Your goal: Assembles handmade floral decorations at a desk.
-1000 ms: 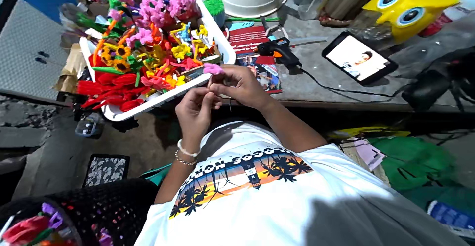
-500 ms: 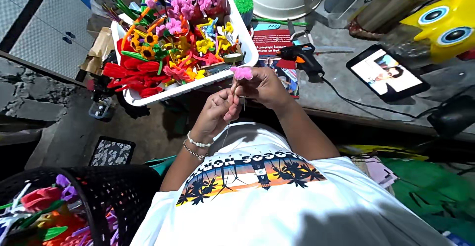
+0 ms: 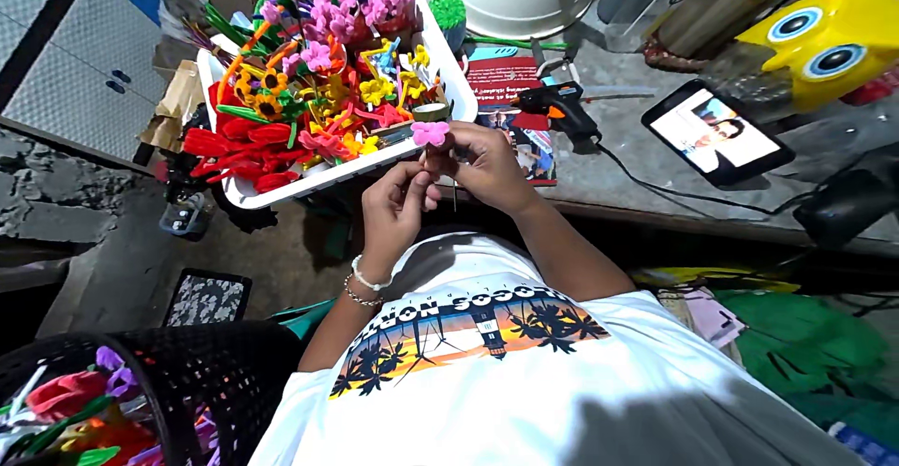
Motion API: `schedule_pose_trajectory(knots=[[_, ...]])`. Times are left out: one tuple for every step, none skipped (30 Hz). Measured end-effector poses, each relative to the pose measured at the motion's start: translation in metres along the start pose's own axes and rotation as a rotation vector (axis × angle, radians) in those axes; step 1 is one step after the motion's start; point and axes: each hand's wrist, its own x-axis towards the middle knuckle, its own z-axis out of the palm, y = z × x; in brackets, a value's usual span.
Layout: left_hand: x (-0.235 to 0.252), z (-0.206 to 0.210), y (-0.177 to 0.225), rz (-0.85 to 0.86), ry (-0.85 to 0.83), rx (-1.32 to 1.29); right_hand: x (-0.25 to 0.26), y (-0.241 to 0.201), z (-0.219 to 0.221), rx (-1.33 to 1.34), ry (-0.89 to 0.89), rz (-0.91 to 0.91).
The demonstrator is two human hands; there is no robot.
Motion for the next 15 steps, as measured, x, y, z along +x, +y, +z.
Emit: schedule_pose_trajectory(knots=[[0.000,-0.003,0.003,-0.066,-0.062,-0.177,0.000,0.000,-0.002,0.106,-0.039,0.022],[-0.001,-0.006,0.004,-0.128,-0.132,-0.361,0.000,-0.001,-0.004,0.222,-0.078,0.055],[-0.001,-0.007,0.004,-0.187,-0.193,-0.528,-0.001,-0.002,-0.006,0.342,-0.119,0.092],[0.000,-0.008,0.005,-0.237,-0.245,-0.670,-0.002,-0.001,-0.007,0.445,-0.154,0.119],[0.000,-0.008,0.004,-0.277,-0.289,-0.775,-0.002,0.000,-0.008,0.524,-0.183,0.133],[0.000,-0.007,0.003,-0.311,-0.317,-0.842,-0.002,0.001,-0.009,0.557,-0.204,0.123],[0.000,-0.006,0.002,-0.343,-0.324,-0.877,-0.002,0.002,-0.009,0.543,-0.207,0.095],[0.000,-0.006,0.001,-0.355,-0.310,-0.869,-0.002,0.002,-0.009,0.491,-0.188,0.067],[0.000,-0.005,0.001,-0.328,-0.280,-0.803,-0.002,0.001,-0.009,0.417,-0.157,0.044],[0.001,-0.005,0.000,-0.258,-0.231,-0.662,-0.002,0.001,-0.009,0.335,-0.122,0.031],[0.002,-0.005,0.000,-0.154,-0.171,-0.451,-0.001,0.002,-0.009,0.255,-0.084,0.019],[0.003,-0.004,-0.002,-0.042,-0.101,-0.212,-0.001,0.004,-0.009,0.178,-0.047,0.008],[0.004,-0.003,-0.005,0.056,-0.046,0.003,-0.001,0.006,-0.008,0.103,-0.012,0.003],[0.004,-0.002,-0.008,0.132,-0.010,0.173,-0.001,0.006,-0.006,0.041,0.017,0.002],[0.003,0.000,-0.010,0.183,0.020,0.295,-0.001,0.006,-0.003,-0.006,0.038,0.005]])
